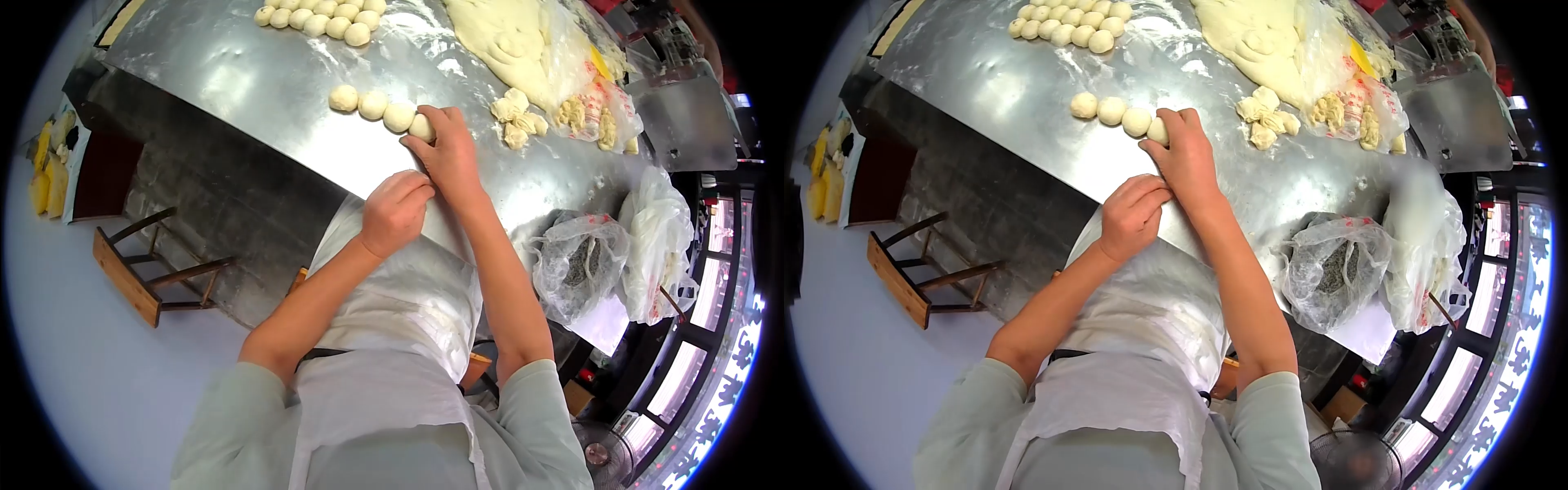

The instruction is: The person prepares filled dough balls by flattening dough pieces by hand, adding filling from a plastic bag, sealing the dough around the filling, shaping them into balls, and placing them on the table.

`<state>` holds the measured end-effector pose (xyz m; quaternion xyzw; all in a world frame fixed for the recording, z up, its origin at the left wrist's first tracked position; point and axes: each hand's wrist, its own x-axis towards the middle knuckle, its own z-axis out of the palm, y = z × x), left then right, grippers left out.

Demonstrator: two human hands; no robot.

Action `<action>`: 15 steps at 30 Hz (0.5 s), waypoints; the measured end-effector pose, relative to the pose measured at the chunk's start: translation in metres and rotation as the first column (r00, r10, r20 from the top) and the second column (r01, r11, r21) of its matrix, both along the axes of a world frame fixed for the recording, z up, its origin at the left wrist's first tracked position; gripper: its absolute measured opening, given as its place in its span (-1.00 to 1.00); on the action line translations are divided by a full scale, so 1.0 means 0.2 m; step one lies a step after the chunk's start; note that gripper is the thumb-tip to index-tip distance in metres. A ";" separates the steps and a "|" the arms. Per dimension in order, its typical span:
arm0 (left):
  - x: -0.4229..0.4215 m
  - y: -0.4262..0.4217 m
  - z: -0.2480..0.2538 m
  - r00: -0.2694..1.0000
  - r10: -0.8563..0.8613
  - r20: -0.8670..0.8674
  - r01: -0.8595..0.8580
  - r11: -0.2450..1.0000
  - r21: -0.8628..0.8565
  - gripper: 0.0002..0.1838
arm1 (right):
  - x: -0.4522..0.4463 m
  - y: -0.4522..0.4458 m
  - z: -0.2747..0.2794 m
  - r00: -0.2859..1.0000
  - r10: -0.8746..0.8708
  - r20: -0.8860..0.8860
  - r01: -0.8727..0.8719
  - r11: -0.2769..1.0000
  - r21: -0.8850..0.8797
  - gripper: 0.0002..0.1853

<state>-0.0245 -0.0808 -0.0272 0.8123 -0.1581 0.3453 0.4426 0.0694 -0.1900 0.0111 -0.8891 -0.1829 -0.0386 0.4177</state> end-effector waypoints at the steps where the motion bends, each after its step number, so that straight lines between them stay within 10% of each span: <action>1: 0.00 0.00 0.00 1.000 0.002 0.001 -0.001 1.000 -0.001 -0.76 | 0.00 -0.01 0.00 1.000 0.011 -0.005 -0.011 1.000 -0.003 -0.40; 6: 0.02 -0.01 -0.03 0.999 -0.001 0.033 0.000 1.000 0.022 -0.77 | 0.01 -0.24 0.16 0.976 -0.164 -0.144 0.170 0.985 0.028 -0.36; 9: 0.02 -0.01 -0.03 0.999 0.010 0.054 -0.012 0.999 0.044 -0.78 | 0.17 -0.49 0.14 0.941 -0.291 0.172 0.300 0.953 -0.033 -0.48; 12: 0.02 -0.01 -0.02 0.998 0.001 0.066 -0.006 0.997 0.074 -0.80 | 0.32 -0.55 0.10 0.852 -0.123 0.508 0.385 0.805 -0.451 -0.51; 15: 0.01 0.00 -0.01 0.998 0.002 0.057 -0.007 0.997 0.083 -0.80 | 0.34 -0.49 0.04 0.873 -0.108 0.475 0.382 0.757 -0.530 -0.65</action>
